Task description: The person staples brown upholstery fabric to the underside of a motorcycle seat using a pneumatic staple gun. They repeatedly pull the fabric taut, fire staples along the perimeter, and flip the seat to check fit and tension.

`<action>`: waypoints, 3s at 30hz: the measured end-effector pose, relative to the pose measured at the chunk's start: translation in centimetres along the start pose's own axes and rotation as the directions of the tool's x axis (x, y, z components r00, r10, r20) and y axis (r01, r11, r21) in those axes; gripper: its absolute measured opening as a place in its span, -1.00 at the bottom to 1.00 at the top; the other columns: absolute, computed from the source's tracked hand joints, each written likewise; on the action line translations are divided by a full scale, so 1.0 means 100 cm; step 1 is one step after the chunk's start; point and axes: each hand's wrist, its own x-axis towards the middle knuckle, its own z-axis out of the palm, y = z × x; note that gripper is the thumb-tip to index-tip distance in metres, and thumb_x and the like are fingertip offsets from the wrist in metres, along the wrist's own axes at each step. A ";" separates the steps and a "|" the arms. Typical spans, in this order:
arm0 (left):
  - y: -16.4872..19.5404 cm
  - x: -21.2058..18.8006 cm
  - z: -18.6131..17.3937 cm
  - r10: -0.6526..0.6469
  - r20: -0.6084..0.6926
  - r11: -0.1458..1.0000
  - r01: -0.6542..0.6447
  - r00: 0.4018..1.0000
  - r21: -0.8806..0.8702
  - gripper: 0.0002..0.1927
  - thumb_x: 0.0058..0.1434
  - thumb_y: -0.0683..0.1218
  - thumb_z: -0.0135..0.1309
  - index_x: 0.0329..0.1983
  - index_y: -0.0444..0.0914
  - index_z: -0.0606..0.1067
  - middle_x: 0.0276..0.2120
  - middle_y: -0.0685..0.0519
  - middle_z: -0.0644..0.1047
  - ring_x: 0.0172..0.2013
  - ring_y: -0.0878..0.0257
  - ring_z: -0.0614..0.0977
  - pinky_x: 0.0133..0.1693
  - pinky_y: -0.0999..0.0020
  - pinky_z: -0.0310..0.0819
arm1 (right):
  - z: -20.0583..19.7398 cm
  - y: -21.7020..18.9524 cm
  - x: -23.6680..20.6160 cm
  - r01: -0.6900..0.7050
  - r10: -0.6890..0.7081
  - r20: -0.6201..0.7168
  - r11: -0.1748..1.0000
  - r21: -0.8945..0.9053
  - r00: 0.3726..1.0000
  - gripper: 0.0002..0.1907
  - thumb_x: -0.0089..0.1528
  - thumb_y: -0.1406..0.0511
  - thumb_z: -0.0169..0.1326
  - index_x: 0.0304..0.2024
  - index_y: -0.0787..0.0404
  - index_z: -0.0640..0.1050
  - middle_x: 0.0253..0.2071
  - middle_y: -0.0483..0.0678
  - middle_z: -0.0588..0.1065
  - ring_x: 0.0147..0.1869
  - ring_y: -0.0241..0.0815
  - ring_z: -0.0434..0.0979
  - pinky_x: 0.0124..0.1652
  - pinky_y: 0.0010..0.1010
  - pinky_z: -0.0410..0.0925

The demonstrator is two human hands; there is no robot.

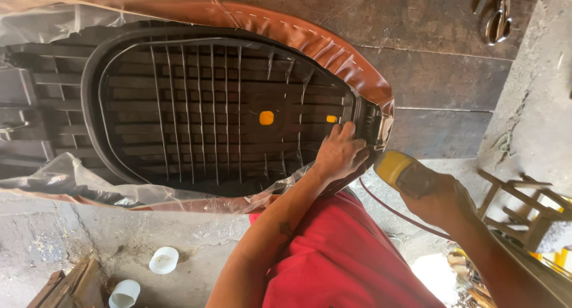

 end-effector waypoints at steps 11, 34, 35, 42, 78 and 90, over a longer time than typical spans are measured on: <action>-0.009 -0.001 -0.004 -0.006 -0.020 1.000 0.006 1.000 -0.006 -0.81 0.16 0.08 0.26 -0.30 -0.10 0.63 -0.09 -0.03 0.34 -0.07 -0.03 0.47 -0.24 0.02 0.50 | -0.006 -0.036 0.008 -0.010 0.013 0.019 0.990 -0.144 1.000 -0.61 0.17 0.00 0.18 -0.11 0.08 0.67 -0.20 0.15 0.63 -0.01 0.25 0.62 -0.04 0.00 0.48; -0.005 -0.017 0.000 -0.032 0.231 0.995 0.053 0.972 -0.084 -0.73 0.15 0.01 0.25 -0.16 -0.19 0.54 -0.04 -0.08 0.33 -0.12 -0.09 0.54 -0.23 0.03 0.53 | 0.030 0.024 -0.050 0.183 -0.136 -0.127 0.817 0.547 0.983 -0.53 0.14 0.30 0.26 0.10 0.22 0.52 -0.15 -0.05 0.62 -0.14 -0.25 0.62 -0.20 -0.37 0.48; -0.007 -0.017 -0.003 0.013 0.200 0.995 0.007 0.980 -0.099 -0.74 0.14 0.01 0.26 -0.17 -0.17 0.54 -0.06 -0.07 0.34 -0.12 -0.07 0.55 -0.22 0.02 0.52 | 0.024 0.019 -0.050 0.236 -0.184 -0.153 0.846 0.478 0.971 -0.53 0.14 0.29 0.27 0.10 0.21 0.51 -0.13 -0.06 0.62 -0.11 -0.27 0.63 -0.16 -0.38 0.49; -0.023 -0.016 -0.012 0.148 0.172 0.978 -0.118 0.974 -0.171 -0.74 0.14 0.00 0.26 -0.13 -0.14 0.55 -0.11 -0.05 0.34 -0.08 -0.02 0.54 -0.18 -0.03 0.44 | 0.001 -0.002 -0.028 -0.176 0.161 0.080 0.955 0.238 0.984 -0.35 0.10 0.15 0.31 0.22 0.09 0.45 0.03 0.00 0.57 0.01 -0.09 0.61 -0.07 -0.20 0.48; -0.031 -0.020 -0.006 0.119 0.177 0.983 -0.090 0.977 -0.161 -0.65 0.03 -0.08 0.26 -0.08 -0.14 0.53 -0.06 -0.05 0.33 -0.04 -0.02 0.51 -0.17 -0.11 0.42 | 0.003 -0.027 0.005 -0.158 0.130 0.284 0.984 0.079 0.950 -0.47 0.13 0.02 0.26 0.05 0.14 0.60 -0.25 0.11 0.62 -0.29 0.00 0.65 -0.21 -0.16 0.50; -0.031 -0.020 -0.007 0.095 0.148 0.978 -0.065 0.984 -0.198 -0.76 0.10 -0.08 0.23 -0.13 -0.13 0.56 -0.09 -0.03 0.34 -0.05 -0.01 0.51 -0.17 -0.13 0.40 | 0.047 0.011 0.020 0.689 -0.666 0.204 0.635 -0.350 0.718 -0.77 0.22 0.05 0.14 -0.14 -0.21 0.73 -0.21 -0.15 0.66 -0.12 -0.09 0.62 -0.07 -0.22 0.44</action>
